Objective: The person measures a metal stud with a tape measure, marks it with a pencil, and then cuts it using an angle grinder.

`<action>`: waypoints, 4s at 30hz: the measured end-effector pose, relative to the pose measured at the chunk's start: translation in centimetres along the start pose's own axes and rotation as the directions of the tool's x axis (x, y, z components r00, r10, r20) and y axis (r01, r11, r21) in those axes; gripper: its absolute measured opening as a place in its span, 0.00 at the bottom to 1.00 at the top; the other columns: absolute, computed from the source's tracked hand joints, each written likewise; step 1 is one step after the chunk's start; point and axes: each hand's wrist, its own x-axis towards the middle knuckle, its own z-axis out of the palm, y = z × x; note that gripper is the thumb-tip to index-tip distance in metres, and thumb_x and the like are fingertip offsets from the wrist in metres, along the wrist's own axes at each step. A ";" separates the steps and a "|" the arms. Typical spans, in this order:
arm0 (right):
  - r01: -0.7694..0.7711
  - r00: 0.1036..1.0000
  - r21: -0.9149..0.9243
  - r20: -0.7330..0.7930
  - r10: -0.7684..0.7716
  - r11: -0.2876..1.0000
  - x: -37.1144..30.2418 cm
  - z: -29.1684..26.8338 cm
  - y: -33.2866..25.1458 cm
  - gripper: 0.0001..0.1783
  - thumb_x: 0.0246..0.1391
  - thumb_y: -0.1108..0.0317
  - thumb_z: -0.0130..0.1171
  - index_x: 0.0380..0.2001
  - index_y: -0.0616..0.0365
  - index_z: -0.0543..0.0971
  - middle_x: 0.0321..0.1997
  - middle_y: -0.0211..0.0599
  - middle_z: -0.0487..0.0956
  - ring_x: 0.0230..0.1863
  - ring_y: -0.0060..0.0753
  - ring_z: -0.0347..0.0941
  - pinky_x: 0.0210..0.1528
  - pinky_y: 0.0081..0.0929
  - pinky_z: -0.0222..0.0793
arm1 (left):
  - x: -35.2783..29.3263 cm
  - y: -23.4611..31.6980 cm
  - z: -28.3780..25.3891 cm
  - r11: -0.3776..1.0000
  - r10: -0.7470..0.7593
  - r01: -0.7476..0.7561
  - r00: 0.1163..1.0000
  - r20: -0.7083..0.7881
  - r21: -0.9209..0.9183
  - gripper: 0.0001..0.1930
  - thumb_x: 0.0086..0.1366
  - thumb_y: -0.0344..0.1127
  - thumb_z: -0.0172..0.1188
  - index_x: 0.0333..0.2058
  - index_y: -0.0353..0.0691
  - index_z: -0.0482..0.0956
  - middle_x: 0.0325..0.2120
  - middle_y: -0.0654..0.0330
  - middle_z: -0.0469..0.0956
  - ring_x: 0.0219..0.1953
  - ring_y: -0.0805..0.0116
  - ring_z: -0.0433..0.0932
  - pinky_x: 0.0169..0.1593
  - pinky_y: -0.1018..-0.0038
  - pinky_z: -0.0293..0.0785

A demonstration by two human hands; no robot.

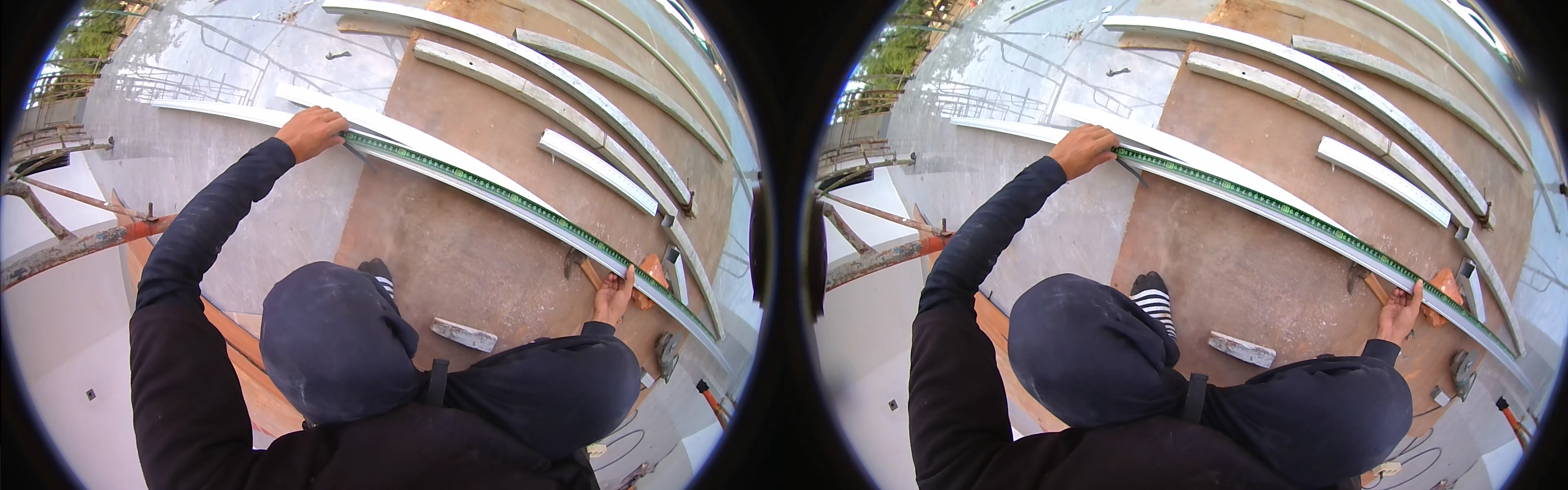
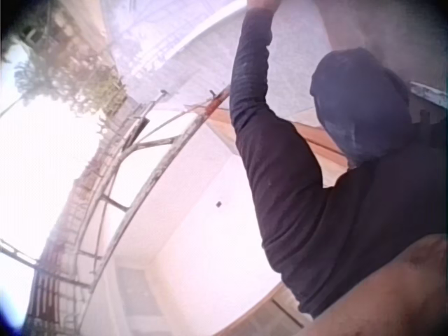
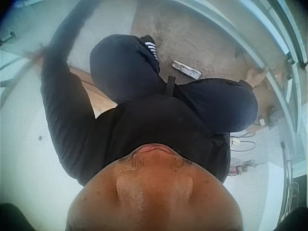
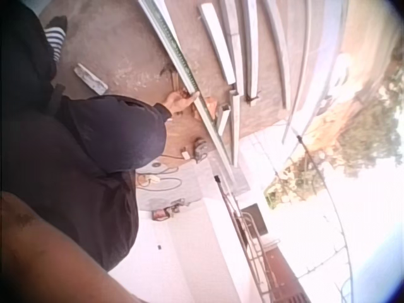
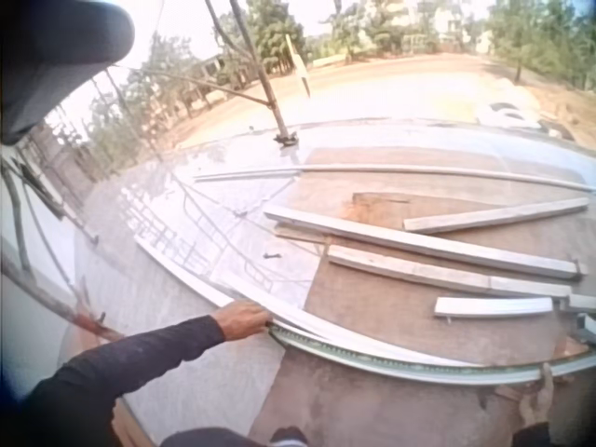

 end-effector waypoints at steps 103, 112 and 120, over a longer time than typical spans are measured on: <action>0.361 0.427 -0.406 0.872 0.238 0.839 -23.5 42.8 25.3 0.10 0.51 0.70 0.61 0.32 0.68 0.79 0.25 0.32 0.79 0.26 0.16 0.74 0.27 0.16 0.70 | -7.0 -7.8 4.4 0.935 0.193 -0.092 0.941 -0.277 0.341 0.12 0.58 0.30 0.62 0.42 0.44 0.81 0.47 0.62 0.79 0.49 0.66 0.76 0.55 0.69 0.72; 0.482 0.394 -0.369 0.901 0.180 0.795 -23.3 41.4 27.8 0.09 0.50 0.70 0.61 0.29 0.67 0.80 0.21 0.30 0.78 0.24 0.15 0.72 0.27 0.18 0.68 | -7.2 -8.0 4.8 0.927 0.199 -0.089 0.940 -0.276 0.366 0.11 0.59 0.30 0.61 0.42 0.44 0.80 0.46 0.61 0.79 0.49 0.66 0.76 0.56 0.70 0.71; 0.520 0.380 -0.369 0.908 0.179 0.771 -23.2 41.5 27.8 0.09 0.50 0.70 0.61 0.29 0.67 0.80 0.21 0.32 0.79 0.23 0.16 0.72 0.27 0.18 0.68 | -7.2 -8.0 4.7 0.930 0.185 -0.078 0.944 -0.274 0.359 0.11 0.60 0.30 0.61 0.42 0.44 0.80 0.47 0.61 0.79 0.49 0.66 0.76 0.57 0.70 0.70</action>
